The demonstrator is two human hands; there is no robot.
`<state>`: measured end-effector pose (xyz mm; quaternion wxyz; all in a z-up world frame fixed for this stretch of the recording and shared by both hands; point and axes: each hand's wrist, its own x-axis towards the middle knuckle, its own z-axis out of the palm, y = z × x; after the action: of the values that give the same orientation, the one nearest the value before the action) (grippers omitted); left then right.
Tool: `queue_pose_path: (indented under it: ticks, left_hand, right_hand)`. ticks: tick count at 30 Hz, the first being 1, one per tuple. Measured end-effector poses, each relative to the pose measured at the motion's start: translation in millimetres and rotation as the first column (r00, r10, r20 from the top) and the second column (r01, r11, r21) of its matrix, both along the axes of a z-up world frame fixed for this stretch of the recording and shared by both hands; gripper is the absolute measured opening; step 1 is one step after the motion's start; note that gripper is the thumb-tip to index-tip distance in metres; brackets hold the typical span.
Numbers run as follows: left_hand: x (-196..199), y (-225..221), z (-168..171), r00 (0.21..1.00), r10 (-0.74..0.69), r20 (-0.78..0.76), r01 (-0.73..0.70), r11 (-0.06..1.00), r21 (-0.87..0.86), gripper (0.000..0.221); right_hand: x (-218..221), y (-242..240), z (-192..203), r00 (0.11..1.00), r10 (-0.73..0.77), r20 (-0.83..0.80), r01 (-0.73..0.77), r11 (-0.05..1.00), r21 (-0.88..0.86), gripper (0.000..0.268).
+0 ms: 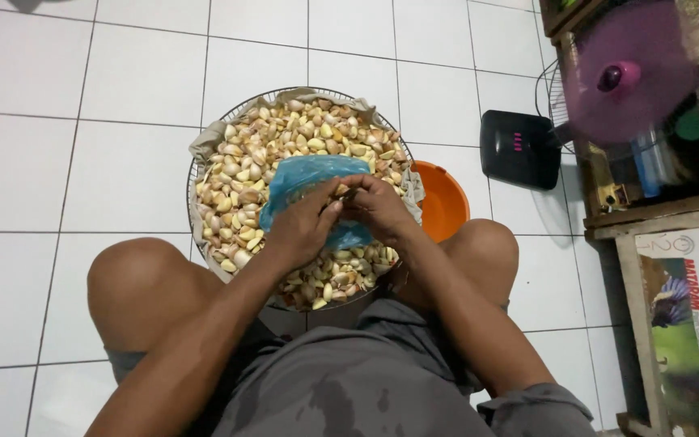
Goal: Peeling individual garlic cloves from a large basket using a small knife and placing them into a blue plastic bag.
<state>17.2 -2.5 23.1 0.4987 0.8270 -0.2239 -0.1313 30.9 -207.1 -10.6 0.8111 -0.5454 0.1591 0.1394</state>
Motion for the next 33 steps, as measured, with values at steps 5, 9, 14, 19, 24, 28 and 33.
queue_pose_path:
  ticks: [5,9,14,19,24,28,33]
  left_hand:
    - [0,-2,-8,1.000,0.015,0.027,-0.017,0.998,0.062,0.058]
    - [0,0,-13,0.999,-0.044,0.010,0.044,0.999,-0.009,0.058]
    - [-1,0,-14,0.999,-0.037,0.013,0.037,0.999,-0.010,0.056]
    - [1,1,-18,0.999,0.000,0.047,0.001,1.000,-0.018,0.052]
    - [4,-2,-18,0.990,0.136,0.031,-0.133,0.988,-0.077,0.045]
    - [8,-1,-21,0.983,0.180,-0.020,-0.181,0.974,-0.134,0.045]
    - [12,-1,-26,0.980,0.185,-0.075,-0.196,0.963,-0.184,0.044]
  right_hand:
    - [-1,-4,-1,0.999,0.007,-0.032,-0.006,0.999,0.031,0.030]
    - [-2,-1,12,0.999,0.034,-0.008,-0.033,0.998,0.061,0.033]
    - [1,-1,9,0.998,0.067,0.012,-0.067,0.996,0.058,0.033]
    - [5,-5,-9,0.995,0.081,0.052,-0.084,0.994,0.066,0.029]
    - [5,-4,-16,0.993,0.076,0.092,-0.091,0.983,0.161,0.022]
    - [4,-7,-24,0.989,0.106,0.105,-0.124,0.976,0.180,0.022]
    - [5,-13,-18,0.990,0.127,0.056,-0.137,0.958,0.253,0.019]
